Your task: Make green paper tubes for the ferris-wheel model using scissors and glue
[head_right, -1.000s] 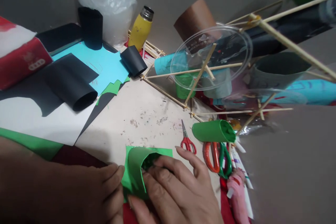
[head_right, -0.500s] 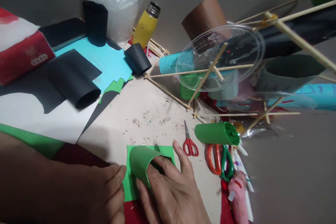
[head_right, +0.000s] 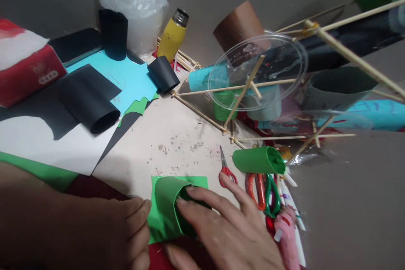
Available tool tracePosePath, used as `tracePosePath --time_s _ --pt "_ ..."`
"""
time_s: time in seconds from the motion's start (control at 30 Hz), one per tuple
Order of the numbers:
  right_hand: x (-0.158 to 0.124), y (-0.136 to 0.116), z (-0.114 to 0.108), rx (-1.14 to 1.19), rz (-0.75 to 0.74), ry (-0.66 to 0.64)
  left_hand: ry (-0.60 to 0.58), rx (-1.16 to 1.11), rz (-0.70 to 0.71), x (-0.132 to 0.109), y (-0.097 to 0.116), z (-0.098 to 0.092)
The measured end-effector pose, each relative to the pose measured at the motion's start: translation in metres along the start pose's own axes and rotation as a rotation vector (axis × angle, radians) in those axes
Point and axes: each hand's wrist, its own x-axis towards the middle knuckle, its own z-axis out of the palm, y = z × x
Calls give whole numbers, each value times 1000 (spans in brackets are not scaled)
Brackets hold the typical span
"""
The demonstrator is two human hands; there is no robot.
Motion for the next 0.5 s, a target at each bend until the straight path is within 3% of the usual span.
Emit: tracePosePath --time_s 0.17,0.3,0.5 --pt "-6 5 -16 -24 44 30 -64 58 57 2 -5 -11" --pt "14 -14 -5 -64 84 -42 -74 114 93 2 -6 -15" --pt "26 -19 13 -123 -53 -191 -89 144 92 2 -6 -12"
